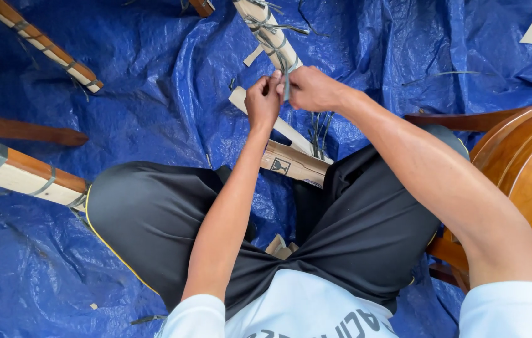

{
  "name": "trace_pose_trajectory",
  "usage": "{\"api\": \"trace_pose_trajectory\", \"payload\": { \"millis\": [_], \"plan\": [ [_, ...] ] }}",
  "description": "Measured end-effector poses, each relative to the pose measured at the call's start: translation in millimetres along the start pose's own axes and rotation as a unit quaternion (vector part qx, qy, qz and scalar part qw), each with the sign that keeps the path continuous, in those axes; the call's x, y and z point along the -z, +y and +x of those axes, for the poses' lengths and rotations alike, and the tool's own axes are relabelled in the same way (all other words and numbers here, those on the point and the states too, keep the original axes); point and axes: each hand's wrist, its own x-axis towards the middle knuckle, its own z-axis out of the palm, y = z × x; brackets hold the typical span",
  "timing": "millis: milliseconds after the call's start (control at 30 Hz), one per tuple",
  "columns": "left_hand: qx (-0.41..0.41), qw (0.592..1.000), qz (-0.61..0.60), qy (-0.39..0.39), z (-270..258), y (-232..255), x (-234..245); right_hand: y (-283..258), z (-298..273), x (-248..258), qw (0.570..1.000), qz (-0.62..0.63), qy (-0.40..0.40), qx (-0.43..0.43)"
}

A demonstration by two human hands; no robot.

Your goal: Wrapping protective foam around the legs of wooden chairs and tables and securing them with twine.

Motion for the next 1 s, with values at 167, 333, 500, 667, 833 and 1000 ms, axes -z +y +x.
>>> {"api": "trace_pose_trajectory", "payload": {
  "millis": [167,333,500,667,833,1000],
  "plan": [
    [0.109,0.966,-0.196,-0.127,9,-8,21,2,0,-24,0.997,-0.001,0.024,0.07],
    [0.221,0.899,-0.276,-0.26,1,38,50,-8,-8,-36,0.988,-0.125,0.019,0.088],
    [0.224,0.893,-0.278,-0.276,3,32,53,-26,-15,-28,0.988,-0.121,-0.007,0.096],
    [0.226,0.897,-0.29,-0.245,9,10,49,-39,-21,-25,0.983,-0.027,0.039,0.175],
    [0.211,0.888,-0.33,-0.242,15,-5,40,-33,-11,-17,0.855,0.244,0.431,0.157],
    [0.206,0.891,-0.325,-0.242,17,-2,39,-7,-6,-5,0.892,0.159,0.407,0.115]
  ]
}}
